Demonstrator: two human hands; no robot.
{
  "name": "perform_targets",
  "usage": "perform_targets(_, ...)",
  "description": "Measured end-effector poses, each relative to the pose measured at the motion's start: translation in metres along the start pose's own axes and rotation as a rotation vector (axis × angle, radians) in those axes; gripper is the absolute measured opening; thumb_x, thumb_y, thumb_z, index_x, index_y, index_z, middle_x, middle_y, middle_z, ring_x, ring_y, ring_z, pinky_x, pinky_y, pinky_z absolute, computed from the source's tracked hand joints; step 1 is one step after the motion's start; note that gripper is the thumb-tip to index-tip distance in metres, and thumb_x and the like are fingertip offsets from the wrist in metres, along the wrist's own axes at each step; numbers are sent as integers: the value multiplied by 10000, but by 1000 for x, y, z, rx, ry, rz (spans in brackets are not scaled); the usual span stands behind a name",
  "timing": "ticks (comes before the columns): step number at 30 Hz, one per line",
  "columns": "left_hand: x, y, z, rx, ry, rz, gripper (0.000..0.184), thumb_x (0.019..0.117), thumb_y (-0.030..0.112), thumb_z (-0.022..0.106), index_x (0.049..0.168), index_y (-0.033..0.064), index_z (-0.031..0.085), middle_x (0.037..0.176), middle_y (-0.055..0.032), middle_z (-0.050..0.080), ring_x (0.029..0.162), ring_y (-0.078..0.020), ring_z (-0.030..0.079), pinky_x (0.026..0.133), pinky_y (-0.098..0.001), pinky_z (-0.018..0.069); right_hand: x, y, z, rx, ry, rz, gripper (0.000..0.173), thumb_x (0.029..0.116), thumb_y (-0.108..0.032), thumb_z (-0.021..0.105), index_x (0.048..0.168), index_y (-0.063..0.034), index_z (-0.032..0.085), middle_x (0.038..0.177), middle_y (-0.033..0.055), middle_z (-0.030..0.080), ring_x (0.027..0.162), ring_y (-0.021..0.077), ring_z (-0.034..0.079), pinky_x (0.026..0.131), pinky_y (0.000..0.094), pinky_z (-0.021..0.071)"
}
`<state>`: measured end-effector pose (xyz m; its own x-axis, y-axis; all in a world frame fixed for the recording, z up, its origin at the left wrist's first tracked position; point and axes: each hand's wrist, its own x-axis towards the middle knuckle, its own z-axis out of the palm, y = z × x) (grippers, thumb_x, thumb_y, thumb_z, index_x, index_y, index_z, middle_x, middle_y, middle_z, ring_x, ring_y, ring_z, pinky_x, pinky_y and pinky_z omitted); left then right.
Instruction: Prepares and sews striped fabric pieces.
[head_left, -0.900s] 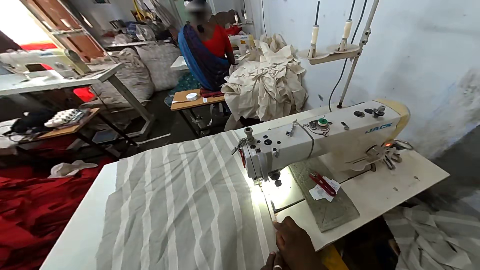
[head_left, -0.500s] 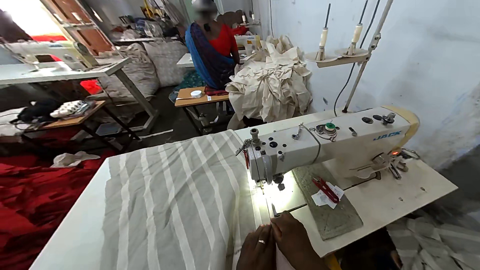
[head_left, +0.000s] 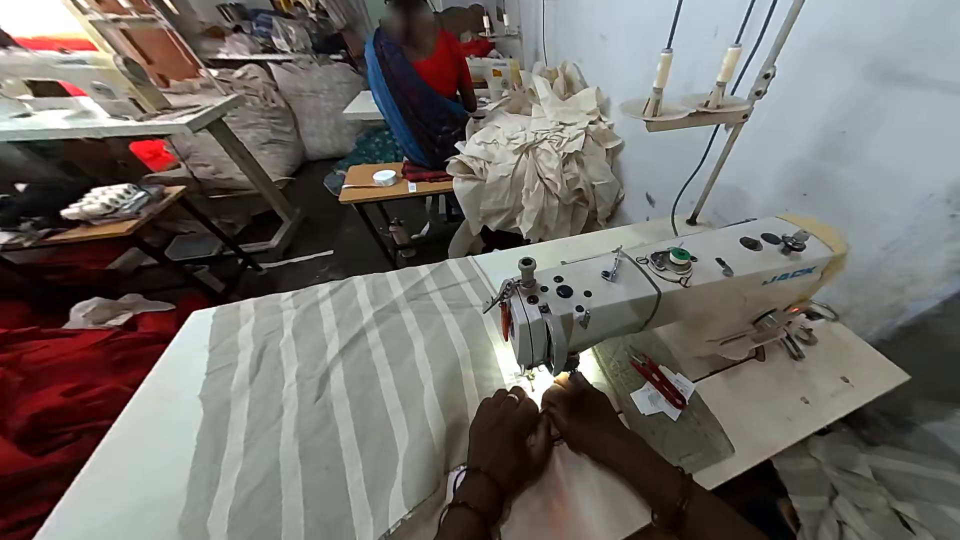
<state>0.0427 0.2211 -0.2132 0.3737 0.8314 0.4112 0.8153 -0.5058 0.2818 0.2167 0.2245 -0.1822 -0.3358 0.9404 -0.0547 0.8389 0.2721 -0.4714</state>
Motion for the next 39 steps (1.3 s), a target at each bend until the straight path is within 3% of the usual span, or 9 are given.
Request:
perform_targets(4,-5,0,3,42,128,-89,282,856,306,624,737,67,718,753,-109,693,749,-313,717,634,-483,576,8,12,-14,213,-64,94,318,1037,-294,557,1153,-75,756,1113,140,732,1111,278,665,1012,465,483)
perform_targets(10,-4,0,3,60,112,-14,214,839,229,620,839,85,778,904,-105,743,854,-323,721,695,-484,584,2,8,-2,90,41,77,324,1020,-351,572,1132,-125,775,1131,136,723,1107,293,669,960,485,519)
perform_targets(14,-7,-1,3,82,136,-16,267,882,312,604,822,119,778,1034,-97,761,973,-324,724,766,-498,580,2,11,22,-185,321,-205,244,1005,-207,550,969,-62,744,913,131,708,863,292,721,679,435,604)
perform_targets(18,8,-2,-5,46,-75,-248,278,924,302,626,892,50,740,1318,-154,667,1287,-364,583,1058,-556,436,21,6,-16,127,-54,139,358,998,-341,607,1069,-13,733,1032,180,720,1035,323,678,924,510,514)
perform_targets(22,26,-6,-10,102,-350,-403,420,970,459,563,962,85,754,1547,-86,511,1525,-290,325,1231,-544,190,19,3,-6,222,86,218,322,958,-310,680,1082,-17,730,1060,173,713,1051,302,674,943,483,524)
perform_targets(25,26,-12,-7,93,-309,-385,418,965,467,574,869,94,737,1547,-61,518,1524,-283,334,1234,-552,184,-4,-21,26,-208,324,93,240,967,-118,572,1094,-92,775,1102,140,734,1076,343,681,879,511,549)
perform_targets(27,26,-17,-4,84,-273,-359,406,951,460,608,821,95,729,1512,-62,555,1506,-290,365,1222,-561,200,-13,-29,40,-332,362,110,333,916,-26,597,1177,-141,770,1227,99,730,1242,373,625,1022,619,464)
perform_targets(35,41,-28,-7,48,-314,-362,375,947,439,659,798,103,731,1530,-24,540,1493,-269,381,1228,-539,200,-7,-19,36,-259,239,164,424,966,-68,555,1314,-252,712,1354,75,679,1452,407,430,1151,742,222)
perform_targets(39,43,-26,-5,59,-310,-387,388,951,446,644,839,87,743,1521,-52,548,1494,-276,384,1236,-524,193,-41,23,9,-138,508,-100,407,928,-62,558,1293,-142,718,1371,82,668,1329,291,592,1057,515,509)
